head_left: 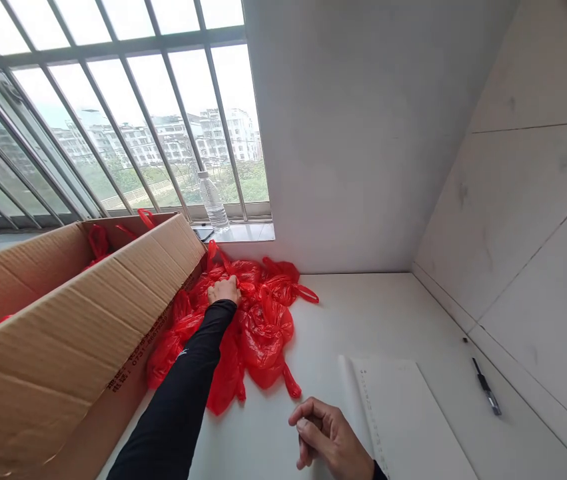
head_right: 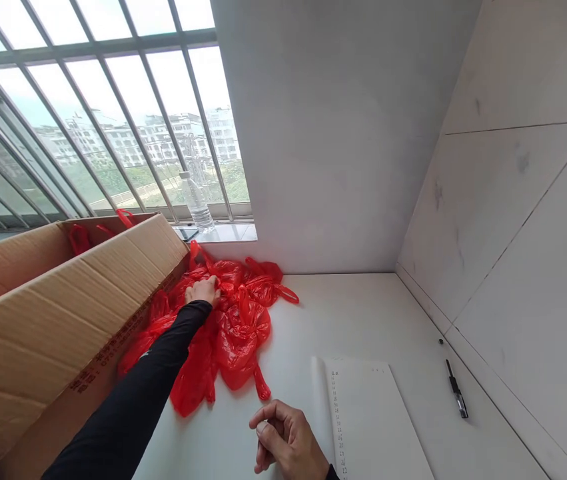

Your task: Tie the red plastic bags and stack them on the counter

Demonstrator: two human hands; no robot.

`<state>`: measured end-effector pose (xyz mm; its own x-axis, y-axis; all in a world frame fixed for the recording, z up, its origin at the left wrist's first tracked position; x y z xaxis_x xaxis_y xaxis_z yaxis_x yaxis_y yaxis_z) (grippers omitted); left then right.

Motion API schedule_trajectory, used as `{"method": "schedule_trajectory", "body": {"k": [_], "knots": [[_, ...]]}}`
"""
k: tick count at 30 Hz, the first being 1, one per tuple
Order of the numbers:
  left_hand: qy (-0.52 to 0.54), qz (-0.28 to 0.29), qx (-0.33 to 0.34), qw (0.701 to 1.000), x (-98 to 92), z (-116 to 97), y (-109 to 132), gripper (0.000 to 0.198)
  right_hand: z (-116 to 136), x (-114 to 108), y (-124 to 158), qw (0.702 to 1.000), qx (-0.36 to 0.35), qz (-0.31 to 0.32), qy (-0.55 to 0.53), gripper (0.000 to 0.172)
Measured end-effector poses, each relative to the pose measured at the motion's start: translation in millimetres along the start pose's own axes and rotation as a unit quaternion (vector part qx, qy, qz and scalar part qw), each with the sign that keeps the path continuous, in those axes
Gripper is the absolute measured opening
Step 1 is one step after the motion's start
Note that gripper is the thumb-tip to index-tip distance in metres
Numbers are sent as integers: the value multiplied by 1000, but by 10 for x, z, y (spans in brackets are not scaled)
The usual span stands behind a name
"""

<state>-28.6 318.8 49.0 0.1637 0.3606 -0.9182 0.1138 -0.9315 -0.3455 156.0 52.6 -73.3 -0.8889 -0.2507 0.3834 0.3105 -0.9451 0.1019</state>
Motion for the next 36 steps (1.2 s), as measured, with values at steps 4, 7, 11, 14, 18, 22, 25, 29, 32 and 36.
{"method": "schedule_trajectory", "body": {"k": [4,7,11,14,18,22,25,29,32,36], "knots": [[31,6,-34,999,15,50,-251,27,4,-13,-15,1000,12,3,-1,63],[67,-26,-66,995,-70,35,-461,27,19,-6,-11,1000,10,-4,-14,62],[118,-99,-83,985,-222,-37,-605,28,36,5,-2,1000,11,-13,-22,60],[147,-137,-68,977,-221,-103,-553,29,52,10,8,1000,12,-17,-19,61],[174,-106,-6,979,3,-143,-349,19,57,7,20,999,18,-21,-18,64],[166,-105,2,981,164,9,-242,21,55,1,27,999,23,-20,-20,63],[135,-132,-47,981,144,252,-281,34,60,0,28,999,24,-19,-19,64],[100,-114,-95,984,124,550,-331,44,40,0,16,999,31,-17,-13,65],[85,-94,-113,985,163,656,-323,36,4,-6,0,999,38,-22,2,69],[82,-93,-114,986,195,680,-337,33,-31,-16,-15,999,34,-35,9,69]]}}
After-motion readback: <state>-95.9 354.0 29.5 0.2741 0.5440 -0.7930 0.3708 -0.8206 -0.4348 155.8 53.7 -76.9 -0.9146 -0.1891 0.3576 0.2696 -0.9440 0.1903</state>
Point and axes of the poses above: each hand's wrist, its own y-axis away from the middle knuckle, its own x-axis out of the palm, z = x × y, the point moved 2 cm from there along -y, towards the middle knuckle, and after that the axes turned 3 degrees about -y, right-handed, at the moved point
